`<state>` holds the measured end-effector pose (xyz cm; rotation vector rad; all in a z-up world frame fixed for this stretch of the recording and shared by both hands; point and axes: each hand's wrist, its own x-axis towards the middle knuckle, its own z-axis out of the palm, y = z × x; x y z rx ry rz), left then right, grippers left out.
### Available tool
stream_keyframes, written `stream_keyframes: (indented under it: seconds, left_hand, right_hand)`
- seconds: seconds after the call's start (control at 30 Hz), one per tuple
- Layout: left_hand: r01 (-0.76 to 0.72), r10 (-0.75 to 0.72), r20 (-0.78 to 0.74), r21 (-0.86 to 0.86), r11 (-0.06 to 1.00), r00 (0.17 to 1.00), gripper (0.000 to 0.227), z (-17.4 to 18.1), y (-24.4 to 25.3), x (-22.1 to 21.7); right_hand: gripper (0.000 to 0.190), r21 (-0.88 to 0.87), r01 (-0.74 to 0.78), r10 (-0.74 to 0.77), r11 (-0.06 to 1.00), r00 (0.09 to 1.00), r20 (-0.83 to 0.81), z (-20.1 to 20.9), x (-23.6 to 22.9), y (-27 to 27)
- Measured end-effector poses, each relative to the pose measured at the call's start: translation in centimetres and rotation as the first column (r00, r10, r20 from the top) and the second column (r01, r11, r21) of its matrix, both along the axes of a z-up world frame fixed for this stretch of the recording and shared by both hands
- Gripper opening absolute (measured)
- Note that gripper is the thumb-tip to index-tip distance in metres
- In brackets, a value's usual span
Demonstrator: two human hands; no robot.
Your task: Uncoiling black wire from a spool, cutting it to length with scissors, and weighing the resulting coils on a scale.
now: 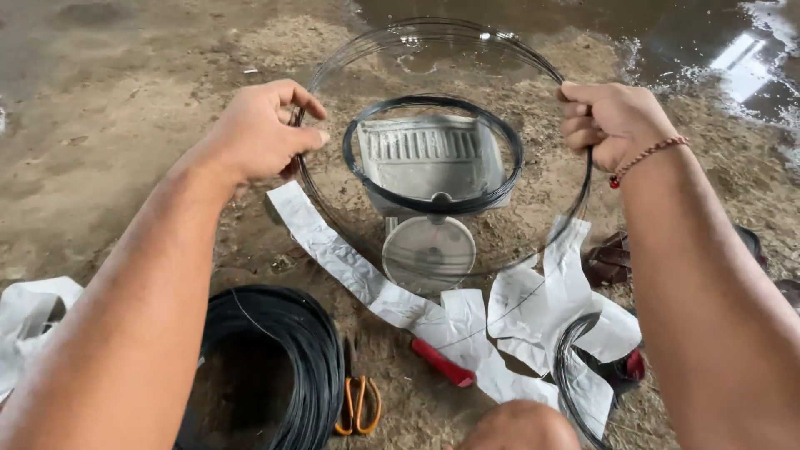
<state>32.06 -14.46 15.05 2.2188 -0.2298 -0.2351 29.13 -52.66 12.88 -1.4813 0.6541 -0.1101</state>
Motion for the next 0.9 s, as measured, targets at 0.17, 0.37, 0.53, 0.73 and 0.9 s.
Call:
stream_keyframes:
  seconds: [0.17, 0.37, 0.53, 0.73, 0.9]
  left_hand:
    - [-0.212, 0.212, -0.016, -0.161, 0.964, 0.977, 0.051, -4.4, -3.9, 8.3]
    - [-0.313, 0.313, 0.012, 0.097, 0.945, 0.95, 0.035, -11.3, -5.9, 15.3]
    - [-0.339, 0.349, -0.065, 0.132, 0.932, 0.935, 0.024, -12.9, -6.3, 16.0]
    - [-0.322, 0.331, -0.076, 0.111, 0.94, 0.941, 0.019, -12.9, -6.7, 14.8]
    - [-0.333, 0.338, -0.066, 0.076, 0.94, 0.939, 0.011, -14.1, -6.6, 15.2]
  right_hand:
    - [0.011, -0.069, 0.051, -0.058, 0.996, 0.993, -0.101, -2.7, 6.7, -1.8]
    - [0.037, -0.327, -0.853, -0.099, -0.406, 0.397, -0.913, -10.7, 15.3, -6.6]
    - [0.013, -0.521, -0.174, 0.027, 0.836, 0.961, -0.276, -9.2, 12.8, -2.0]
    - [0.022, -0.769, -0.232, -0.026, 0.596, 0.951, -0.307, -12.4, 13.3, -3.7]
    - [0.019, -0.731, -0.183, -0.036, 0.658, 0.961, -0.274, -12.8, 12.8, -3.3]
